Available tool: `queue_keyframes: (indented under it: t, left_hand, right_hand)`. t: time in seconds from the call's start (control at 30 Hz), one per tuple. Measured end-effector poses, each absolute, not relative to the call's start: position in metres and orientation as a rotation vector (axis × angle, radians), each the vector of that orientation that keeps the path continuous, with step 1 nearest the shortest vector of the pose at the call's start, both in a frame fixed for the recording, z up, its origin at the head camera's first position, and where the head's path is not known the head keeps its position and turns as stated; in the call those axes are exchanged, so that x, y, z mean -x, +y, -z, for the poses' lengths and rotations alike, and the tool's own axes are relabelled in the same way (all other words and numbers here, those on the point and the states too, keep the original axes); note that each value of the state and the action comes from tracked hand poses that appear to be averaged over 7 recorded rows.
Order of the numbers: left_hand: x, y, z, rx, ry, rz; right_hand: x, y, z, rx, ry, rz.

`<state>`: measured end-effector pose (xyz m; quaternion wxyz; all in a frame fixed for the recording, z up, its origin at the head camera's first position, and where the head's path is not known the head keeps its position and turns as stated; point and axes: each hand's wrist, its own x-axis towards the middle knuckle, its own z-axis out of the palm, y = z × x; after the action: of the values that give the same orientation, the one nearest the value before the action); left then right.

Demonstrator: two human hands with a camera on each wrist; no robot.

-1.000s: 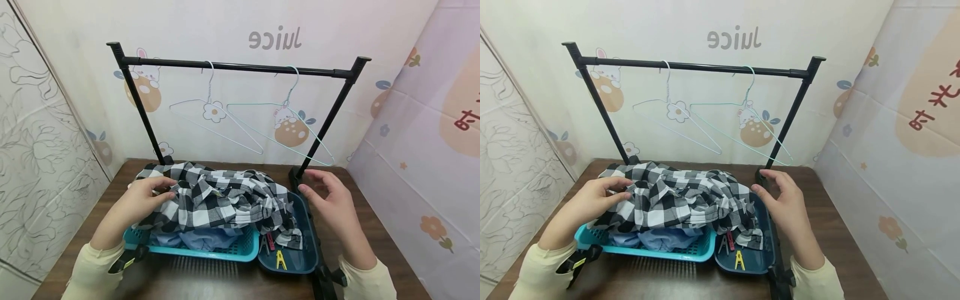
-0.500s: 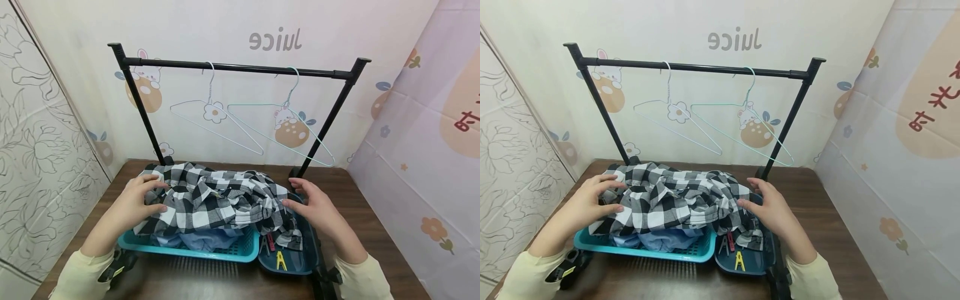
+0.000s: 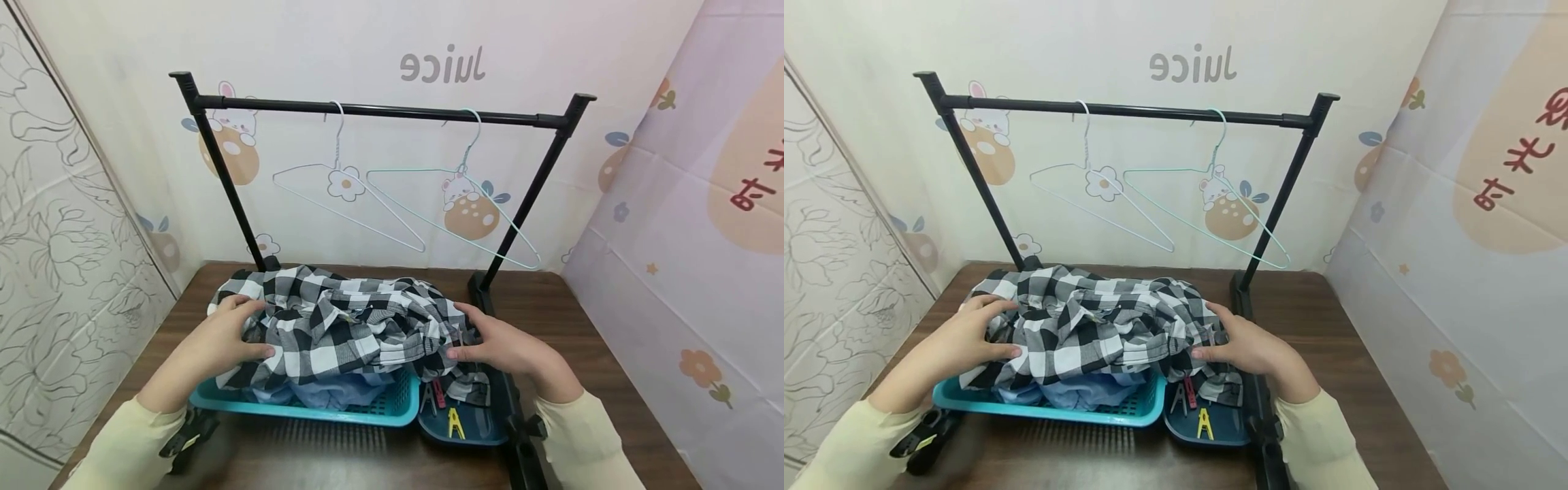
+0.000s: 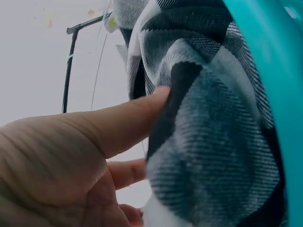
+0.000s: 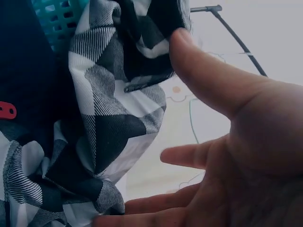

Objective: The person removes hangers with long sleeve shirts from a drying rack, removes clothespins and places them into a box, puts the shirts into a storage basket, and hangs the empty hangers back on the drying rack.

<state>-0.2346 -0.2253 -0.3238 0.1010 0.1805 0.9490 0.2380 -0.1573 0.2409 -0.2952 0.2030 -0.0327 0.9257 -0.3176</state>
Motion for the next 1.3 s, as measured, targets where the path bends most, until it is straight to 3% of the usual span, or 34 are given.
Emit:
queue_keyframes:
  t: [0.5, 0.97, 1.3]
  left_hand:
    - [0.263, -0.207, 0.340, -0.858, 2.578, -0.589]
    - [0.289, -0.202, 0.342, -0.797, 2.468, -0.544]
    - [0.296, -0.205, 0.326, -0.727, 2.522, -0.580]
  right_hand:
    - [0.185, 0.225, 0.308, 0.154, 2.387, 0.978]
    - [0.200, 0.203, 0.318, 0.083, 2.637, 0.978]
    - [0.201, 0.207, 0.306, -0.087, 2.582, 1.413]
